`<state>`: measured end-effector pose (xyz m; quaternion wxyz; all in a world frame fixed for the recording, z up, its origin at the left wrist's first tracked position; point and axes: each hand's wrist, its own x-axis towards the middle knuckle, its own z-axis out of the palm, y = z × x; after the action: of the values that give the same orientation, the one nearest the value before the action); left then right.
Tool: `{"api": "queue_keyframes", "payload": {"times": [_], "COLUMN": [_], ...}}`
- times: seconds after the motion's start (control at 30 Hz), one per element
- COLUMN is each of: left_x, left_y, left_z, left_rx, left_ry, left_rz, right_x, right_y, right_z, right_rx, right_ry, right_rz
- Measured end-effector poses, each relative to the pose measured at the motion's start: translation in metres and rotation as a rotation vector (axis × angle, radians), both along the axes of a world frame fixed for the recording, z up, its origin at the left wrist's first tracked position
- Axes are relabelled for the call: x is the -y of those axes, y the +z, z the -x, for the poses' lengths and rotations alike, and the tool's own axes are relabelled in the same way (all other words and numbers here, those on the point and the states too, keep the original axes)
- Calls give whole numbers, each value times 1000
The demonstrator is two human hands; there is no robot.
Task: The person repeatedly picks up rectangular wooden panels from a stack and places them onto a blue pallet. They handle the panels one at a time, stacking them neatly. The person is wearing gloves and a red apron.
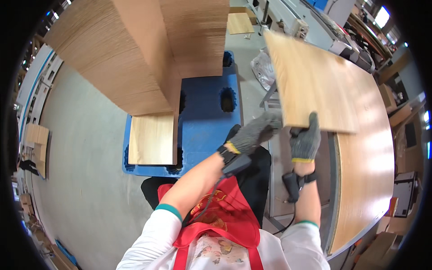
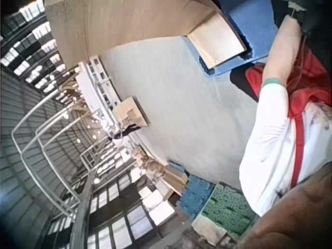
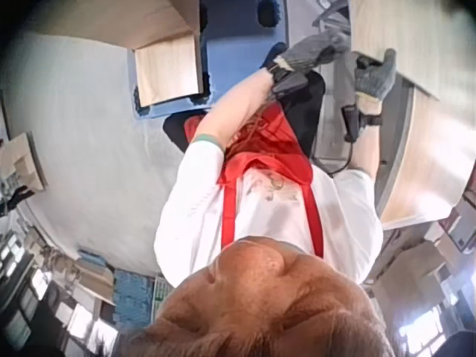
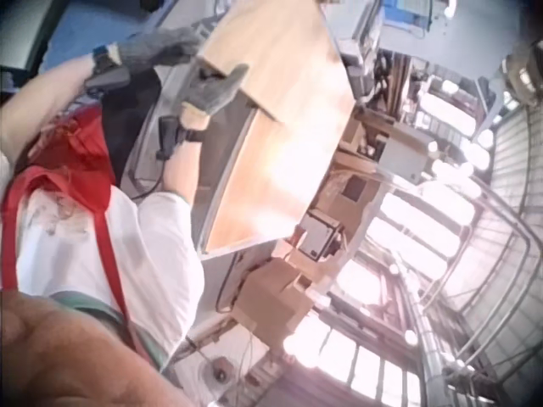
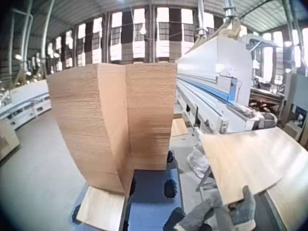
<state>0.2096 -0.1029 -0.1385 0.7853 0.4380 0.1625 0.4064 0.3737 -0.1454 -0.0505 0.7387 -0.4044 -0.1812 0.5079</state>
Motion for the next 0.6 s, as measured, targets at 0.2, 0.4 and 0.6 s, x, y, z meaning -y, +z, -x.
{"api": "queue_keyframes", "payload": {"times": [0.2,0.4,0.6], "left_x": [79,121,184], "left_y": [4,-34,-27], "left_z": [32,142,253], "left_rx": [-543,-174,593], "left_ry": [161,206,440], "left_rz": [-426,532,672], "right_x": [110,159,122], "right_y": [-68,-48,-93], "right_z": [34,50,125], "right_rx": [-52,-208,-418], "right_ry": [35,-20,317], "right_rz": [178,63,274]}}
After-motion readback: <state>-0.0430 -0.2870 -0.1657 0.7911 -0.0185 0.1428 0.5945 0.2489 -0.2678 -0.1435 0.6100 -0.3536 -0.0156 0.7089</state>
